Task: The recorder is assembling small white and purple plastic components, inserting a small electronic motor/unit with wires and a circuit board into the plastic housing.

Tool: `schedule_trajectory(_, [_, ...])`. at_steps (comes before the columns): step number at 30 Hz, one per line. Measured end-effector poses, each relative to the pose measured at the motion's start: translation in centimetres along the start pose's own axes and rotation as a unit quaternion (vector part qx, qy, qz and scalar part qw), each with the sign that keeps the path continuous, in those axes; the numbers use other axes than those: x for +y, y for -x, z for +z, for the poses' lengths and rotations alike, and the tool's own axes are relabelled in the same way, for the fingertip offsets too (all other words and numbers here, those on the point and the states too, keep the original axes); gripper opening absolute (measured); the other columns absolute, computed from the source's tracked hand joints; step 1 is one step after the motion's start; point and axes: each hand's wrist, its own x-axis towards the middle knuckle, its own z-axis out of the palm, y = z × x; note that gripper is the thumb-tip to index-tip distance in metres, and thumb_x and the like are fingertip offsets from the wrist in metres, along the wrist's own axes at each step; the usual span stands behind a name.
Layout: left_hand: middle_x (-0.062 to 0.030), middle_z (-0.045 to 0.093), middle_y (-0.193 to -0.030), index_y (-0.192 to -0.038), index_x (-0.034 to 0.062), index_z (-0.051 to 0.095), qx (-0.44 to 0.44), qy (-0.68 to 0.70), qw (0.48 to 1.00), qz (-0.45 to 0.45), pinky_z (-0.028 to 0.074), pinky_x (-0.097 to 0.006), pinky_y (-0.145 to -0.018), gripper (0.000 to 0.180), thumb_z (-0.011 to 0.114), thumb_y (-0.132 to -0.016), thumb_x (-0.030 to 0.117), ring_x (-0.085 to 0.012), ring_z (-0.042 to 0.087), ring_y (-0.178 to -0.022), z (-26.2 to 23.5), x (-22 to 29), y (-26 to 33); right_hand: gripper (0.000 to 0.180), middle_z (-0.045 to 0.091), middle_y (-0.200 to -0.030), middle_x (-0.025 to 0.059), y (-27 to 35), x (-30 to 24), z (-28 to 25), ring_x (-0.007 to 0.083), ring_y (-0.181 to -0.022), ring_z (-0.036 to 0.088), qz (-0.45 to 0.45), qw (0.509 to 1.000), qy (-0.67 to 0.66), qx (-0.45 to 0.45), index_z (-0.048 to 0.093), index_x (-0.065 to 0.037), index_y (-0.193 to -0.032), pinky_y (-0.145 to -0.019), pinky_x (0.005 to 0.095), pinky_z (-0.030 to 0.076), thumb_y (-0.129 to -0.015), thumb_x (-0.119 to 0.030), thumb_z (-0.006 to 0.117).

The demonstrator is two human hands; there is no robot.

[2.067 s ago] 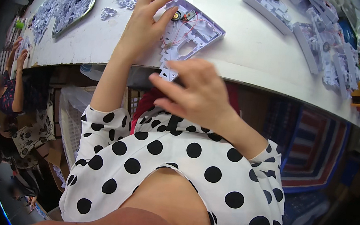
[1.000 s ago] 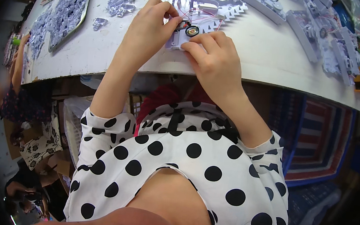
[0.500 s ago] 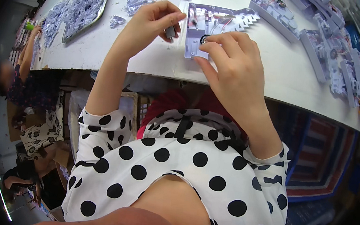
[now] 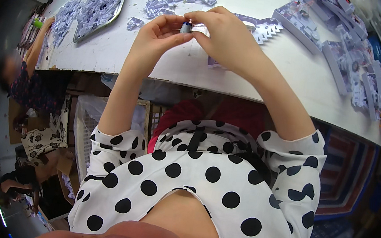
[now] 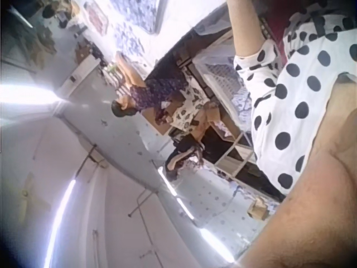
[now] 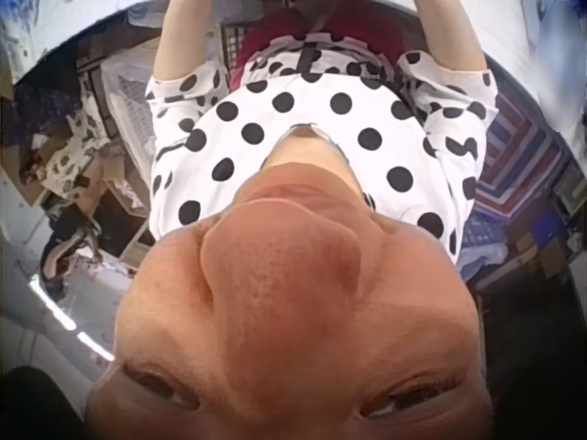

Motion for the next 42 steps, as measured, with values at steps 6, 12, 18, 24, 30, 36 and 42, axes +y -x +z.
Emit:
schedule_trajectory(6, [-0.0188, 0.067, -0.121, -0.133, -0.0101, 0.058, 0.011, 0.129, 0.99, -0.054, 0.055, -0.036, -0.103, 0.04, 0.067, -0.097, 0.005, -0.0247, 0.068, -0.112, -0.8, -1.4, 0.4, 0.037, 0.076, -0.102, 0.0068, -1.3, 0.2, -0.6, 0.0269, -0.106, 0.064, 0.079, 0.993, -0.06, -0.064, 0.075, -0.01, -0.117, -0.09, 0.0401, 0.054, -0.086, -0.031, 0.075])
schedule_trajectory(12, [-0.0194, 0.07, -0.116, -0.126, -0.0097, 0.064, 0.054, 0.145, 0.986, -0.054, 0.055, -0.035, -0.102, 0.033, 0.069, -0.097, 0.005, -0.0245, 0.07, -0.108, -0.2, -1.5, 0.8, 0.034, 0.076, -0.103, 0.0036, -1.7, 0.9, 0.3, 0.0187, -0.103, 0.061, 0.026, 0.998, -0.037, -0.05, 0.077, -0.015, -0.118, -0.083, 0.0335, 0.051, -0.085, -0.025, 0.076])
schedule_trajectory(18, [-0.0183, 0.072, -0.112, -0.122, -0.0091, 0.067, 0.056, 0.118, 0.991, -0.038, 0.057, -0.034, -0.098, 0.03, 0.07, -0.095, 0.005, -0.0241, 0.072, -0.103, -0.5, -1.8, 0.9, 0.037, 0.071, -0.098, 0.0042, -1.2, 1.4, 0.7, 0.0174, -0.098, 0.06, -0.003, 0.997, -0.058, -0.044, 0.076, -0.016, -0.12, -0.078, 0.0293, 0.05, -0.083, -0.022, 0.076])
schedule_trajectory(24, [-0.0156, 0.074, -0.1, -0.109, -0.0084, 0.07, 0.051, 0.104, 0.993, -0.033, 0.059, -0.029, -0.088, 0.029, 0.078, -0.091, 0.013, -0.0215, 0.074, -0.095, -1.2, -2.2, 0.8, 0.032, 0.065, -0.093, 0.004, -0.9, 1.3, 0.8, 0.0173, -0.091, 0.061, -0.012, 0.995, -0.087, -0.051, 0.078, -0.015, -0.115, -0.076, 0.0297, 0.049, -0.084, -0.02, 0.075])
schedule_trajectory(30, [-0.012, 0.074, -0.101, -0.106, -0.005, 0.072, 0.037, 0.007, 0.998, -0.055, 0.06, -0.03, -0.084, 0.018, 0.072, -0.094, 0.008, -0.0195, 0.074, -0.09, -2.9, -1.4, 0.0, 0.025, 0.063, -0.086, 0.0046, -0.3, 1.6, 0.9, 0.0186, -0.087, 0.06, 0.026, 0.996, -0.075, -0.035, 0.079, -0.013, -0.107, -0.092, 0.0358, 0.051, -0.083, -0.016, 0.075])
schedule_trajectory(36, [-0.0065, 0.07, -0.126, -0.125, 0.015, 0.071, 0.051, -0.461, 0.862, 0.204, 0.055, -0.035, -0.089, 0.039, 0.07, -0.087, 0.006, -0.0251, 0.059, -0.126, -9.0, -2.6, -4.4, 0.019, 0.061, -0.075, 0.0047, -0.2, 2.6, 1.6, 0.0211, -0.086, 0.06, -0.034, 0.999, -0.02, 0.002, 0.078, -0.009, -0.1, -0.124, 0.0519, 0.028, -0.082, -0.012, 0.072])
schedule_trajectory(42, [-0.0103, 0.059, -0.145, -0.136, 0.0229, 0.065, -0.058, -0.534, 0.822, 0.189, 0.037, -0.046, -0.117, 0.056, 0.067, -0.085, 0.002, -0.028, 0.038, -0.148, -10.1, -3.0, -6.4, 0.017, 0.06, -0.064, 0.0041, 0.1, 2.7, 1.8, 0.0214, -0.085, 0.064, -0.058, 0.997, 0.011, 0.052, 0.078, -0.01, -0.095, -0.12, 0.0486, 0.034, -0.081, -0.015, 0.072])
